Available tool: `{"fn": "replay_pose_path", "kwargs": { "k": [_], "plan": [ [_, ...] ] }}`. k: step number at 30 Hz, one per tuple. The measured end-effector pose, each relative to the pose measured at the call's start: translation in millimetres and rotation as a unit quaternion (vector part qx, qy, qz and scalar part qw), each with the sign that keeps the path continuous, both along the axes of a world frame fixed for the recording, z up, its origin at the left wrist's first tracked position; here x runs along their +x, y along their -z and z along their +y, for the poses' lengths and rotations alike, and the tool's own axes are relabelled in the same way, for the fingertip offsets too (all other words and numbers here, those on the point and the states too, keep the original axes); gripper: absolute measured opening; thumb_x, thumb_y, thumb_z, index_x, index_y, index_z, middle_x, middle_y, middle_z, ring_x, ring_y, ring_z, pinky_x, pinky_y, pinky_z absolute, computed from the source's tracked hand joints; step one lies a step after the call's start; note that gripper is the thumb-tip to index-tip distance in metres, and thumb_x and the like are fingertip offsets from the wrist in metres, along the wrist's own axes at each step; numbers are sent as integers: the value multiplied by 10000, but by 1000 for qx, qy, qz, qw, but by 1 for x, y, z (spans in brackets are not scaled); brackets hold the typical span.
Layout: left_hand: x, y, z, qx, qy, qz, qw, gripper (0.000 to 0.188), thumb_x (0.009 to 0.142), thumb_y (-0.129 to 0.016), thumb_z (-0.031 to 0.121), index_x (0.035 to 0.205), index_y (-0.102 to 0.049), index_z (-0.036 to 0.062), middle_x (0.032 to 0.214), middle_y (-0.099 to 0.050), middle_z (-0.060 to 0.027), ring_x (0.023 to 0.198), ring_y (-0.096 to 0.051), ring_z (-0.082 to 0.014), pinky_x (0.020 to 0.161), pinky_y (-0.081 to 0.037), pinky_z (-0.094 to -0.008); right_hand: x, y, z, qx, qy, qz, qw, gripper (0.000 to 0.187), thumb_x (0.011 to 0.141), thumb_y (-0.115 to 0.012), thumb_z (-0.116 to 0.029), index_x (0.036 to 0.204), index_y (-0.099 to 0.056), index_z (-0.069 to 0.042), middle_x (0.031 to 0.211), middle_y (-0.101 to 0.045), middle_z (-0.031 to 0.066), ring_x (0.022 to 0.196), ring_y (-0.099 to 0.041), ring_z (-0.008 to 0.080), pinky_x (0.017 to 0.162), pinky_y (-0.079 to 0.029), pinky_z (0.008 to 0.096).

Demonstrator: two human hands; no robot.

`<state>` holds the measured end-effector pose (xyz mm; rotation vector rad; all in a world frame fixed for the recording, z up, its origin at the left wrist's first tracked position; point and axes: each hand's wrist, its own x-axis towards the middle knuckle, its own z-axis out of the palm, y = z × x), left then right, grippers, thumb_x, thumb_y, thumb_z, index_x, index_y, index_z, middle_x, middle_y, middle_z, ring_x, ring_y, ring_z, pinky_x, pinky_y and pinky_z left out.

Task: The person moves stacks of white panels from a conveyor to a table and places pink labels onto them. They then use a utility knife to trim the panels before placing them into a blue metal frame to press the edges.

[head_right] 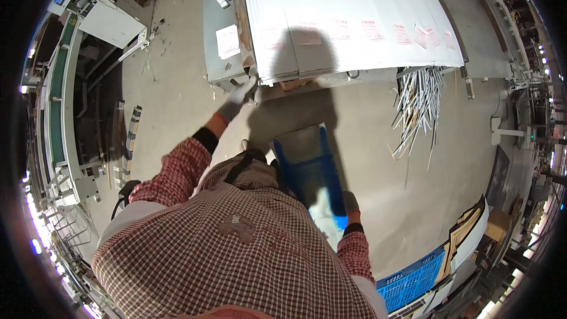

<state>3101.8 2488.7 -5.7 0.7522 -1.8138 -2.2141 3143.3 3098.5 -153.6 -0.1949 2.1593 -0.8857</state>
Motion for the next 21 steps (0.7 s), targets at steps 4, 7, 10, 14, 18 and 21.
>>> {"fn": "replay_pose_path", "kwargs": {
  "k": [4, 7, 10, 14, 18, 21],
  "plan": [
    [-65, -62, 11, 110, 94, -145, 979, 343, 920, -500, 372, 1075, -599, 82, 764, -577, 41, 588, -493, -68, 478, -376, -227, -40, 8, 3, 281, -120, 257, 917, 217, 821, -531, -249, 796, -625, -55, 786, -644, 180, 690, -617, 321, 579, -470, 428],
    [-45, -1, -28, 273, 10, -49, 961, 626, 803, -644, 425, 1237, -518, -9, 1311, -486, -130, 1178, -448, -221, 967, -330, -276, -134, -129, -221, 54, 65, 192, 978, 210, 843, -521, -244, 824, -555, -38, 691, -611, 153, 626, -608, 274, 566, -486, 378],
    [-51, -15, -13, 262, 10, -48, 964, 653, 783, -664, 421, 1244, -510, -15, 1323, -477, -124, 1177, -449, -238, 970, -333, -281, -150, -259, -352, -314, 235, -63, 917, 214, 892, -563, -271, 912, -539, -60, 674, -506, -8, 573, -473, 83, 506, -398, 216],
    [-64, 11, -5, 278, -25, -47, 959, 661, 784, -664, 418, 1256, -504, -16, 1323, -478, -115, 1173, -457, -240, 951, -367, -291, -165, -200, -438, -357, 373, -246, 820, 295, 860, -618, -351, 951, -555, -78, 760, -548, 31, 611, -520, 124, 488, -424, 260],
    [-58, 9, -6, 237, -31, -55, 970, 625, 768, -693, 405, 1236, -536, 23, 1289, -504, -107, 1149, -477, -226, 905, -418, -301, -167, -170, -483, -477, 393, -243, 748, 298, 839, -648, -345, 966, -561, -89, 790, -560, 41, 639, -533, 143, 535, -446, 303],
    [-55, 11, -9, 316, -38, -29, 948, 489, 821, -661, 288, 1201, -533, 8, 1211, -553, -110, 1066, -547, -214, 860, -481, -299, -164, -163, -496, -477, 445, -274, 707, 282, 832, -661, -315, 971, -568, -89, 800, -559, 34, 661, -538, 151, 580, -446, 323]
  ]
}}
